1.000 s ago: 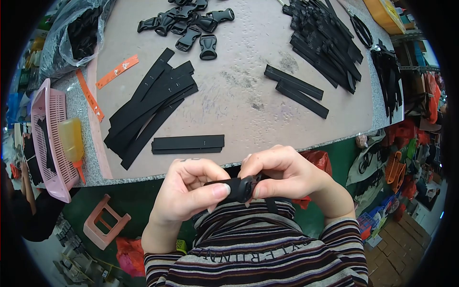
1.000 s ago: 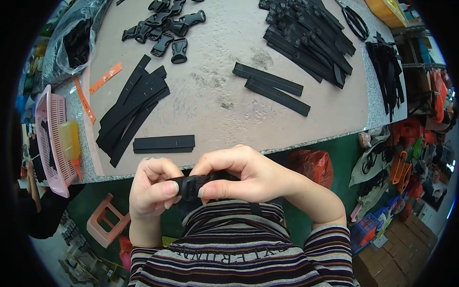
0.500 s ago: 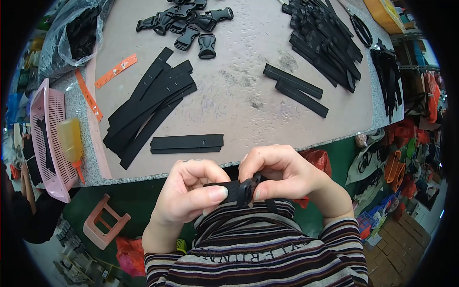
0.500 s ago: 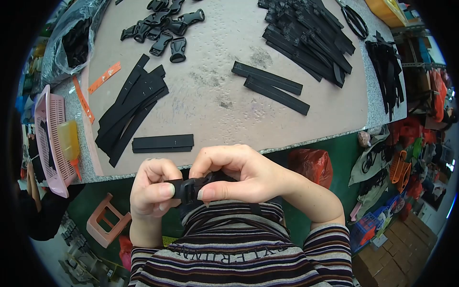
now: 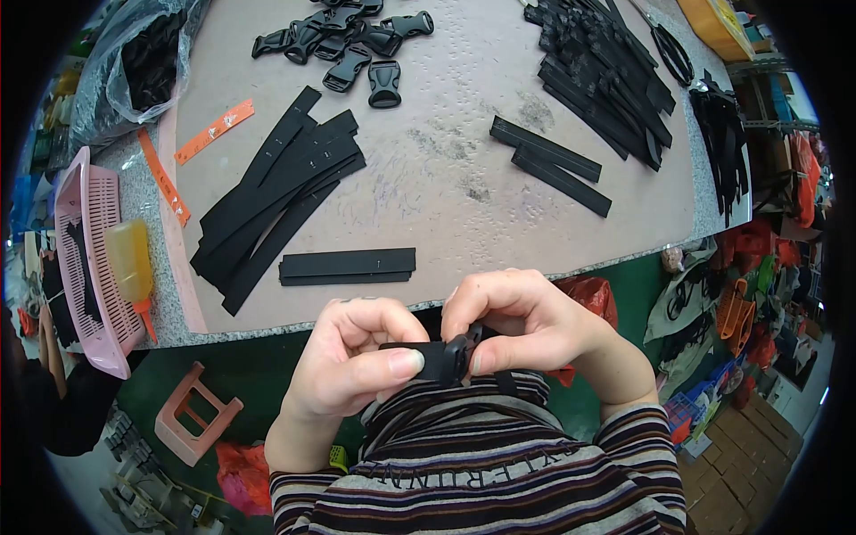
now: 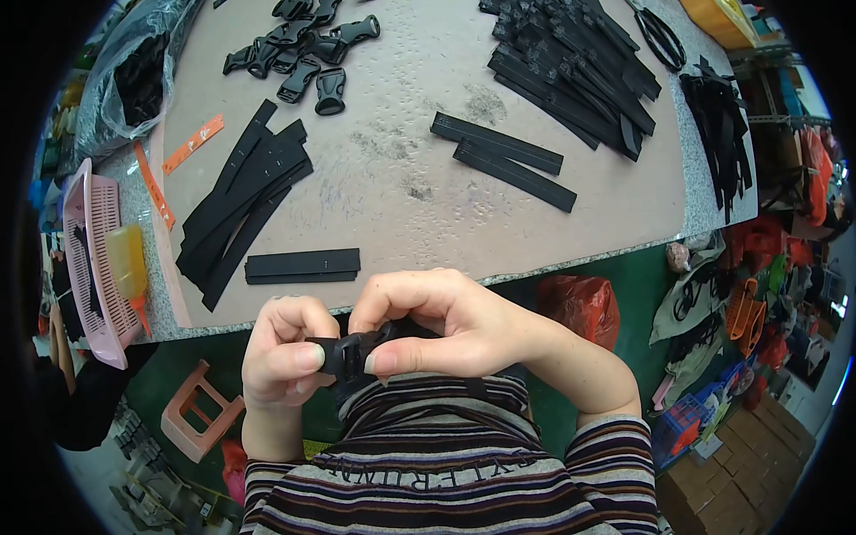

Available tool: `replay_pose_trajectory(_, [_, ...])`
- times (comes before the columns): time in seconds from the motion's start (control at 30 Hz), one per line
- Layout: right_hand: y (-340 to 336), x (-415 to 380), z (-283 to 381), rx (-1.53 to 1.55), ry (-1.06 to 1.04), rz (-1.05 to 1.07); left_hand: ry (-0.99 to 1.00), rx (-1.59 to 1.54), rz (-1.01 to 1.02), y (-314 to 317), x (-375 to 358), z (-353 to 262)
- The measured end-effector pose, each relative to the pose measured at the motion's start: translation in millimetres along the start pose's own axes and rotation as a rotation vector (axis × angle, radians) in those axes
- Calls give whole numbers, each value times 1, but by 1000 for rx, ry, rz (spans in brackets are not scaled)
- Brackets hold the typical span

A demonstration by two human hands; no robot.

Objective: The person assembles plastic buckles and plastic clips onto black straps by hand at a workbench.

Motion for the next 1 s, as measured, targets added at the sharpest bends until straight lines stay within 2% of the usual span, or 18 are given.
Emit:
replay_pose_trajectory(0.1, [-2, 0, 2, -40, -5, -1, -43, -17, -20, 1, -1, 1])
replay_pose_trajectory(0.3, [0, 3, 4, -73, -74, 52, -114, -12, 68, 3, -1, 7])
replay_pose_trajectory(0.4, [2, 2, 5, -101, -30, 53, 102, 189, 47, 7, -1, -1])
replay_pose_trajectory(0.53, [0, 1, 9, -176, -23, 86, 219, 407, 56, 8, -1, -7])
replay_pose_trajectory(0.57, [0, 1, 9, -147, -25, 73, 222, 489, 138, 8, 1, -10])
replay_pose_trajectory(0.8, [3, -1, 2, -70, -20, 65, 316, 564, 143, 10, 3, -13])
replay_pose_trajectory(0.9, [-1, -3, 2, -18, 31, 28, 254, 514, 139, 10, 2, -10])
replay_pose_trajectory(1.0, [-5, -4, 5, -32, 71, 6, 67, 409, 50, 9, -3, -11])
Point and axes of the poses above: each hand's wrist, its own x-axis towards the middle knuckle, its own y-axis out of the palm, z = x × y, the point moved 5 cm from there along x, towards the middle knuckle, and after that the axes turned 6 degrees about -z, right-handed, at the moved point
